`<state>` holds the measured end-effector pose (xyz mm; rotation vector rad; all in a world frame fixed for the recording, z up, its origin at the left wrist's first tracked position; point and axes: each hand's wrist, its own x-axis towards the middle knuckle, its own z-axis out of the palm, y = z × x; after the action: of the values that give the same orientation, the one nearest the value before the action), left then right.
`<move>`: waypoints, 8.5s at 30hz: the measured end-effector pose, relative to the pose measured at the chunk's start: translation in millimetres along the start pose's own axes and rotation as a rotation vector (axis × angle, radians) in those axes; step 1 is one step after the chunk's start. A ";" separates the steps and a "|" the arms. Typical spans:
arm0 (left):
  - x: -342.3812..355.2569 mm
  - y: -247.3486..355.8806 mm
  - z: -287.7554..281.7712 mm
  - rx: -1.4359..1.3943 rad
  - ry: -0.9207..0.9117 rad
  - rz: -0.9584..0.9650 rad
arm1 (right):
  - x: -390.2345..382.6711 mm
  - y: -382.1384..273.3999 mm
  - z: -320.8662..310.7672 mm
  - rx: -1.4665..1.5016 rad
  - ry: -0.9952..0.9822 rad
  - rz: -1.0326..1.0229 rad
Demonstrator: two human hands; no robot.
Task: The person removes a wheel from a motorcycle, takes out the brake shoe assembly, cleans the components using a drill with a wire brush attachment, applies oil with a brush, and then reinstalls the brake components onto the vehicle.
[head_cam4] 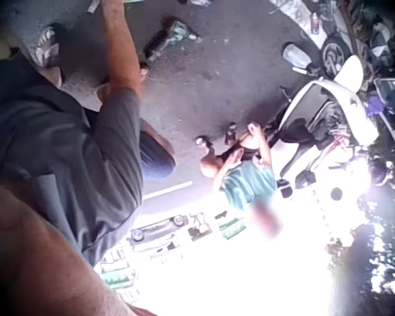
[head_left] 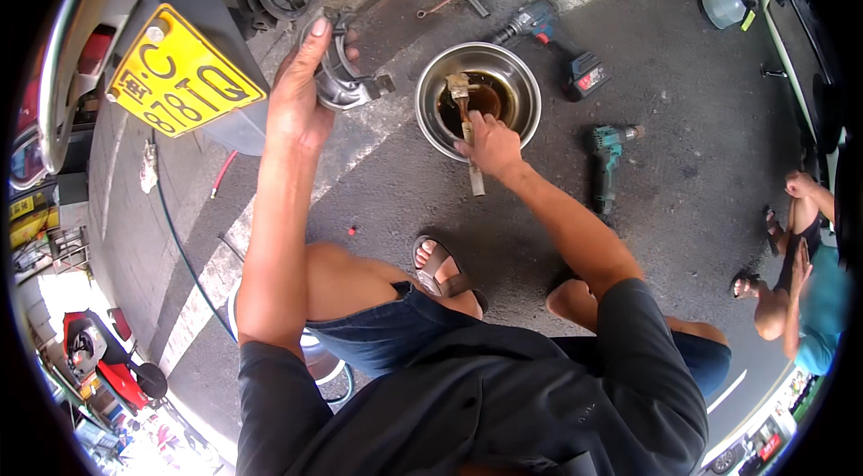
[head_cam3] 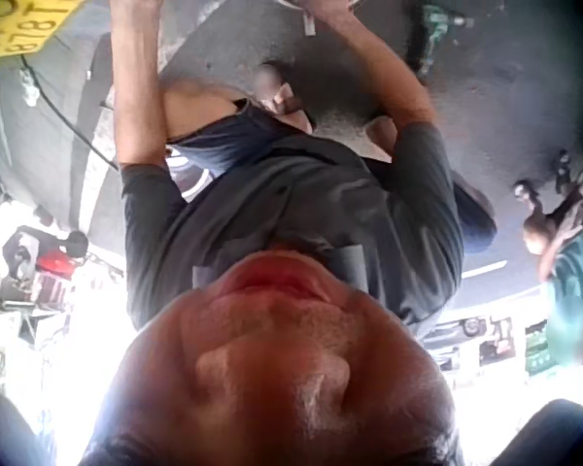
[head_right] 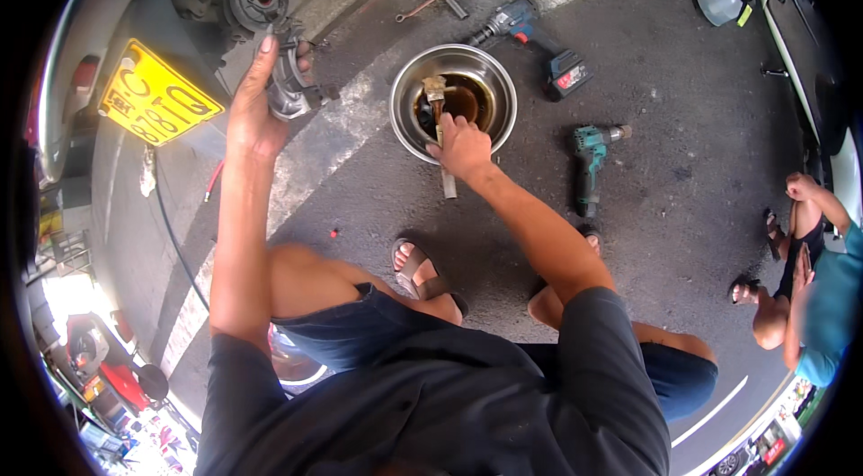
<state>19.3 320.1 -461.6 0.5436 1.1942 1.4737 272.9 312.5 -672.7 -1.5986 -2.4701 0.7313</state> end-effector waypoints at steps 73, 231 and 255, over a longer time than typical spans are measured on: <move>30.5 -41.8 89.4 -0.238 -0.297 -0.083 | -120.4 18.8 -217.2 1.296 -0.229 0.153; 146.6 15.3 8.7 1.873 0.906 0.712 | 310.7 -158.3 -82.2 1.328 -0.152 -0.311; 159.8 2.1 -9.1 1.647 0.864 0.876 | 308.4 -157.0 -83.2 1.298 -0.074 -0.366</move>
<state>-35.1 463.9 -506.5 1.7684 3.1059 1.0035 35.6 560.8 -579.8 -0.5938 -1.4904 1.7571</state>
